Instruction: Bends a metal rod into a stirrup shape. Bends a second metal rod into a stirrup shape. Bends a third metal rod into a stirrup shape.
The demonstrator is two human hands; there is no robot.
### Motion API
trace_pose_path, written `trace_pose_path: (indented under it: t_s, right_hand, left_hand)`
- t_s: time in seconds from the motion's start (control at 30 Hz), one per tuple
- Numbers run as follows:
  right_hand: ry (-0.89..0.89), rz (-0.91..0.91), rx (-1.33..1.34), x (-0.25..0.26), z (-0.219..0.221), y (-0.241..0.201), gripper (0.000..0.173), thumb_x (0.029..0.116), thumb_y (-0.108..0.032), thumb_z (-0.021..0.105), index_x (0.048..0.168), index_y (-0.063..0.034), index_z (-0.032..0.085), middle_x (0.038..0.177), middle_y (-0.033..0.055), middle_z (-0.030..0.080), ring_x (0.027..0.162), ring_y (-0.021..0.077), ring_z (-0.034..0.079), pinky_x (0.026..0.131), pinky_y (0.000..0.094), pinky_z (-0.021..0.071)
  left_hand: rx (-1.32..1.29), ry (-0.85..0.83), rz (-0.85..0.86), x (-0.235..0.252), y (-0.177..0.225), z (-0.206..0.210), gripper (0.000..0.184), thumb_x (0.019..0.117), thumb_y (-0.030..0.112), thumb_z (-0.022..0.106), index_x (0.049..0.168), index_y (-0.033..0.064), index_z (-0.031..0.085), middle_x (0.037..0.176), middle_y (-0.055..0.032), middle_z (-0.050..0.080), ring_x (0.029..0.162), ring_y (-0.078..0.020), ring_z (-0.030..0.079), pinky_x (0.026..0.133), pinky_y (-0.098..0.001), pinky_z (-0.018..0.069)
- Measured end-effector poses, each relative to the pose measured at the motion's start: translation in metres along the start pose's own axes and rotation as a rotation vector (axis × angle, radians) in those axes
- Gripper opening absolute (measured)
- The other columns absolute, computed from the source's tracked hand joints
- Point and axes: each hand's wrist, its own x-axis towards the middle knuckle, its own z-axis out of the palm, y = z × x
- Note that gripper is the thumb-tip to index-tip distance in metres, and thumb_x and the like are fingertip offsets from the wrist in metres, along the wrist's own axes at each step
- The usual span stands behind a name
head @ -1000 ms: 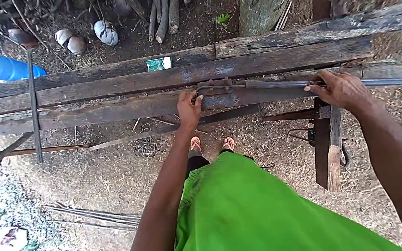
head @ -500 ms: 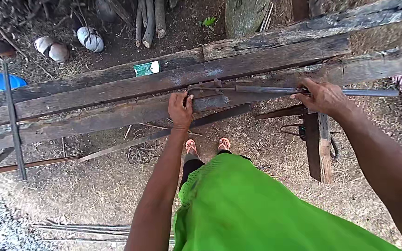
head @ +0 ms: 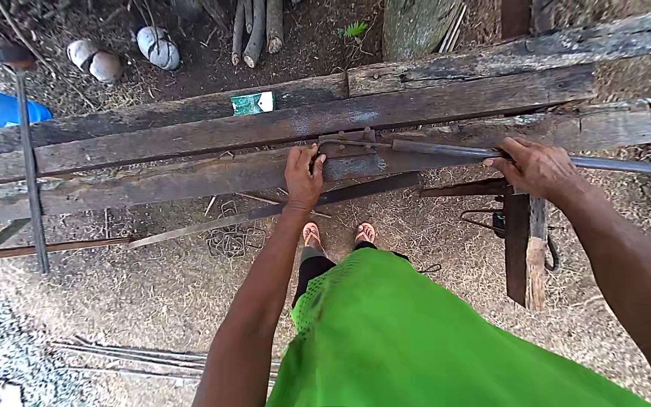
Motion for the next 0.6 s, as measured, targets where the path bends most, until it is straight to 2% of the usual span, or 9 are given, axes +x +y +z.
trace_pose_path:
  t_s: [0.17,0.37,0.6]
  right_hand:
    - [0.03,-0.043,0.0,0.017,0.007,-0.011,0.053,0.1068,-0.049,0.042,0.114,-0.0008,0.064,0.101,0.0241,0.069,0.083,0.048,0.07,0.064,0.0663,0.0513]
    - [0.009,-0.02,0.0,0.018,0.009,-0.012,0.063,0.1058,-0.058,0.035,0.114,-0.0029,0.064,0.098,0.0224,0.07,0.08,0.0461,0.07,0.061,0.0648,0.05]
    - [0.031,0.001,0.057,0.016,0.012,-0.015,0.059,0.1049,-0.056,0.042,0.117,-0.0032,0.066,0.1,0.0222,0.071,0.083,0.0459,0.071,0.065,0.0665,0.0502]
  left_hand:
    - [0.0,0.018,0.005,-0.001,-0.001,0.004,0.026,0.0995,0.016,0.067,0.117,-0.0031,0.072,0.107,-0.0191,0.066,0.087,-0.0224,0.066,0.08,-0.0311,0.0568]
    - [0.021,0.055,0.003,-0.001,-0.001,0.007,0.025,0.1009,0.018,0.065,0.115,-0.002,0.073,0.103,-0.017,0.066,0.088,-0.0216,0.065,0.081,-0.0304,0.0557]
    - [0.038,0.049,0.009,0.001,-0.001,0.006,0.024,0.102,0.017,0.064,0.113,-0.0016,0.073,0.102,-0.0166,0.066,0.092,-0.0231,0.065,0.085,-0.0315,0.0549]
